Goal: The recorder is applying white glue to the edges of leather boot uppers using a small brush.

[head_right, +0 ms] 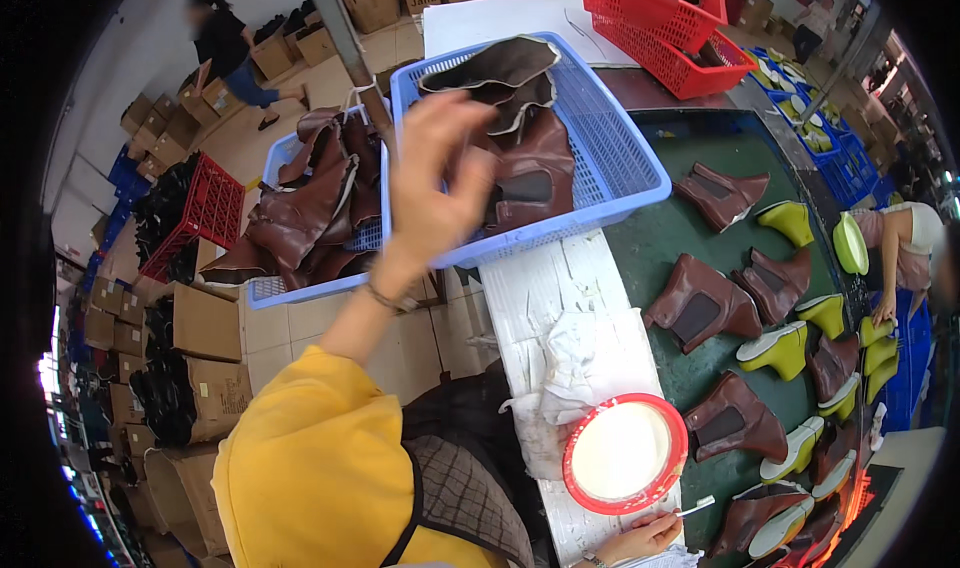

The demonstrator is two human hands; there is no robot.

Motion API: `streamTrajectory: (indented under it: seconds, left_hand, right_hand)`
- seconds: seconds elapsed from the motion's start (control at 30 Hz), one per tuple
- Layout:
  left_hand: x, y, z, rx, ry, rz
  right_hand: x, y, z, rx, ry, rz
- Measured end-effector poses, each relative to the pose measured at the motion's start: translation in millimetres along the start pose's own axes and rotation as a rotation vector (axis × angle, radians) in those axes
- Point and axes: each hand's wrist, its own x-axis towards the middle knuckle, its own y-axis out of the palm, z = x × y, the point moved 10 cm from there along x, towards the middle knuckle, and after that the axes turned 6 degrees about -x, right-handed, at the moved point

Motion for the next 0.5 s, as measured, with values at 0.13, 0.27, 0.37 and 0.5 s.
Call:
streamTrajectory:
  seconds: [0.13,0.27,0.37,0.5]
  left_hand:
    - [-28,-90,172,0.509,-0.346,0.363]
    - [-170,-174,308,0.850,-0.597,0.901]
    - [-204,-188,301,0.840,-0.460,0.813]
    - [-161,-188,292,0.723,-0.438,0.652]
  right_hand:
    - [3,-11,-2,-0.057,-0.027,-0.043]
    - [11,-7,-20,-0.001,0.060,-0.049]
    - [14,-12,-28,-0.026,-0.008,-0.060]
    - [-1,-18,-28,0.069,0.020,-0.083]
